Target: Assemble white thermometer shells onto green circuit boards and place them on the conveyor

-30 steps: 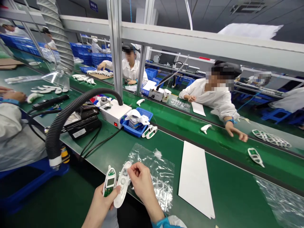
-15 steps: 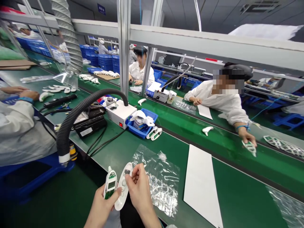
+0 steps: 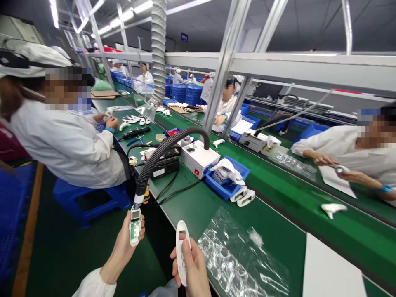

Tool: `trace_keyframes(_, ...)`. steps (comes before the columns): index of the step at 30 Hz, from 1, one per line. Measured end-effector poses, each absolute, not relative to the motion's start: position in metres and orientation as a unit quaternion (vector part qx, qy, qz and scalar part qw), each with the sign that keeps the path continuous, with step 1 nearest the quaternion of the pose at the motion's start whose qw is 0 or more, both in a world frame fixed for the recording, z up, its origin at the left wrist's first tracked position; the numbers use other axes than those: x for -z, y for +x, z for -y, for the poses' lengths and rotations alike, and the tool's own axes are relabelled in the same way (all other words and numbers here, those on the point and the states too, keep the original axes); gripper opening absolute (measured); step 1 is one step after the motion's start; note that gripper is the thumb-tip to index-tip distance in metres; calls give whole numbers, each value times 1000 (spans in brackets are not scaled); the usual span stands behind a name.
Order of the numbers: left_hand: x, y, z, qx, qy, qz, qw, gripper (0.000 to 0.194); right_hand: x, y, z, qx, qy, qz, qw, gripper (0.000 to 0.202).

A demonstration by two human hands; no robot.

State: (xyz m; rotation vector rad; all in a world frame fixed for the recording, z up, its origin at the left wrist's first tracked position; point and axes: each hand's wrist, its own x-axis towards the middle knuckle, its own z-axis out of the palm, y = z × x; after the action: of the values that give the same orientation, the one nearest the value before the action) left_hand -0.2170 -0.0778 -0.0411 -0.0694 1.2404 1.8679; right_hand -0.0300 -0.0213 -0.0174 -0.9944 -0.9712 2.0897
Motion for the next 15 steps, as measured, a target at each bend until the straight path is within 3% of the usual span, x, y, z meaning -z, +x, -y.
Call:
trace_keyframes(4,54,-234,88,-744,-49,-504,436,47,29,-97,22,-817,-397,334,253,67)
trace_keyframes(9,57,-251,106,-755,-87,-535,369,49,45,-194,31,-853,-360,329,186,59)
trace_keyframes(15,45,-242,94,-754,-73,-537,370,51,51,-188,37,-851,-351,320,224,54)
